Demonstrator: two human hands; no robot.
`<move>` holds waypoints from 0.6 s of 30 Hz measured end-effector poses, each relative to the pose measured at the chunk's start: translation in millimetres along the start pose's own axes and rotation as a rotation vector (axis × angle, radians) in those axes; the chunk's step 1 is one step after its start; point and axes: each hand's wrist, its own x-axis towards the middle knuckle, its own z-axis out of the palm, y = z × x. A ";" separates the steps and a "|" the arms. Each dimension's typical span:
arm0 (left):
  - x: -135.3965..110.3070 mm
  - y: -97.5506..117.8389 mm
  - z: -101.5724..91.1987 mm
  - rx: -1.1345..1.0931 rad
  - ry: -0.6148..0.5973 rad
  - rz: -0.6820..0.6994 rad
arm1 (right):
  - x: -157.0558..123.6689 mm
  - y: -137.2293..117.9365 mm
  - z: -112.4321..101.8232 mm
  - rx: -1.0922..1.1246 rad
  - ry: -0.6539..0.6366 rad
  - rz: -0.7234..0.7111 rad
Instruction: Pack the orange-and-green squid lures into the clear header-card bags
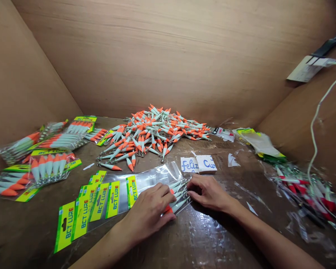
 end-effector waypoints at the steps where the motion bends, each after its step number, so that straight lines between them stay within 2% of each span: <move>1: -0.1 0.6 -0.4 0.003 -0.004 0.000 | -0.1 0.3 -0.7 -0.006 0.000 -0.002; 10: 0.3 4.6 -4.9 0.044 -0.034 -0.002 | -2.0 9.9 -8.9 0.021 0.007 0.051; 18: -0.5 7.1 -6.0 0.069 -0.049 0.015 | -4.9 3.3 -19.5 0.040 -0.027 0.048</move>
